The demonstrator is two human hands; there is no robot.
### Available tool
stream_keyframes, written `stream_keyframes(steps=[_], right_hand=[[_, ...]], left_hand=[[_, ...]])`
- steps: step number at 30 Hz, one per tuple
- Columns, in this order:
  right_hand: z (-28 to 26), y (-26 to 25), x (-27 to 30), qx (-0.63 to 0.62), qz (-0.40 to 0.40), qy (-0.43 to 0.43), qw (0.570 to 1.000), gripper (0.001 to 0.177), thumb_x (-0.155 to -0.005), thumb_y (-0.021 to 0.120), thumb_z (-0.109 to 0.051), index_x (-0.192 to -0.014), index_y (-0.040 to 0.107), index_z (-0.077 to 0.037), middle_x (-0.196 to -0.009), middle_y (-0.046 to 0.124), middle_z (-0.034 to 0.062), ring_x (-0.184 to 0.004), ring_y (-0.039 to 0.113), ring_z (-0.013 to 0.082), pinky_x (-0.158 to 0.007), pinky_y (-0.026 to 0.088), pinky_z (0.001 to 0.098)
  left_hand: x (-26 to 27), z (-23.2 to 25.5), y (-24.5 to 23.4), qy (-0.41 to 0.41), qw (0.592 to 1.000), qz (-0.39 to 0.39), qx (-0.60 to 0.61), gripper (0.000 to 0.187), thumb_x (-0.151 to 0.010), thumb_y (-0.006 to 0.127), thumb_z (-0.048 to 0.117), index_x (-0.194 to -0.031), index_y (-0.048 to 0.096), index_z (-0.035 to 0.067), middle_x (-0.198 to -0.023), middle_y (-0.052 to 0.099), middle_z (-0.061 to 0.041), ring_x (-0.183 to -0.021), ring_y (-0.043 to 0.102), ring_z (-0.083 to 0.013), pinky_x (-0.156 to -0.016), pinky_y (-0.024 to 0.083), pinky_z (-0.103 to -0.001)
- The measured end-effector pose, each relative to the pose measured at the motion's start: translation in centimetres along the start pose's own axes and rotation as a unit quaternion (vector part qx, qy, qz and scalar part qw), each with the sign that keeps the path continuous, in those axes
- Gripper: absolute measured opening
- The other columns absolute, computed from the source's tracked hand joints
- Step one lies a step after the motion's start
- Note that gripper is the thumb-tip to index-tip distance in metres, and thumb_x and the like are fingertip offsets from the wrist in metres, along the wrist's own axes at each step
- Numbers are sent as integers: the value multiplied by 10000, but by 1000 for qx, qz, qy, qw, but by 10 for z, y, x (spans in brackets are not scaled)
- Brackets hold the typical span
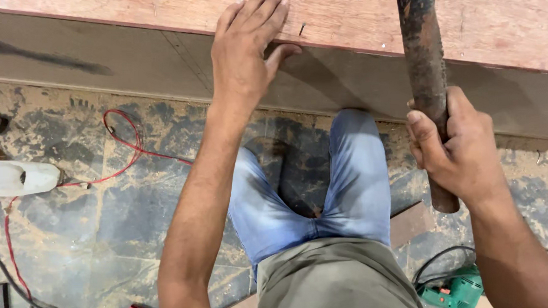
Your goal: The person attaches a wooden board to a structure by positioning nails along the edge by hand and driving them in using a hammer.
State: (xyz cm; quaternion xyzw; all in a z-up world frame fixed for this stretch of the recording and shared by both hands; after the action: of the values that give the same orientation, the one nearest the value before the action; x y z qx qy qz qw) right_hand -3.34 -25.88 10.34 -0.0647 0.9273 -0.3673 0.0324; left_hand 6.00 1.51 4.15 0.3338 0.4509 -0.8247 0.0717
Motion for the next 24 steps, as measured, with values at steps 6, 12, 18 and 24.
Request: stream_keyframes(steps=[6,12,18,24], right_hand=[[9,7,6,-36,-1,21,999,156,-1081,596,-141,-1133,563,2,-670,578,21,-526,552,91,-470,453,275],[9,7,-4,60,-14,1,998,195,-1059,641,-151,-1018,542,12,-619,601,44,-512,594,126,-475,461,296],[-15,-25,-4,211,16,-117,970,236,-1114,651,-204,-1106,562,14,-701,602,102,-593,623,193,-558,495,370],[-26,18,-26,407,-81,-158,896,321,-1030,662,-274,-1045,516,12,-583,575,155,-522,621,335,-478,515,435]], left_hand=[[5,-1,-3,-2,1000,-4,24,570,-899,877,219,-1412,656,105,-1464,631,-54,-1426,522,-234,-1202,366,-439],[7,1,-1,-21,999,12,28,527,-881,853,120,-1379,681,113,-1447,644,-40,-1404,538,-227,-1199,369,-438],[10,-1,0,-14,999,33,24,498,-909,859,129,-1374,680,109,-1444,645,-45,-1414,535,-230,-1205,369,-435],[10,-2,4,-11,998,41,35,466,-881,854,124,-1322,702,105,-1402,669,-57,-1384,555,-234,-1190,380,-433]])
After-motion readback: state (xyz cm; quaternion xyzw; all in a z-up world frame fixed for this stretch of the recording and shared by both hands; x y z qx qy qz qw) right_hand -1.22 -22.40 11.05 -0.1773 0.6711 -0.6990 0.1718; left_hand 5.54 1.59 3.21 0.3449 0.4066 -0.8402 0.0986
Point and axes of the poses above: each hand's wrist, its own x-axis away from the middle knuckle, its own y-axis out of the palm, z = x × y, the point moved 7 cm from there along -x, towards the middle knuckle
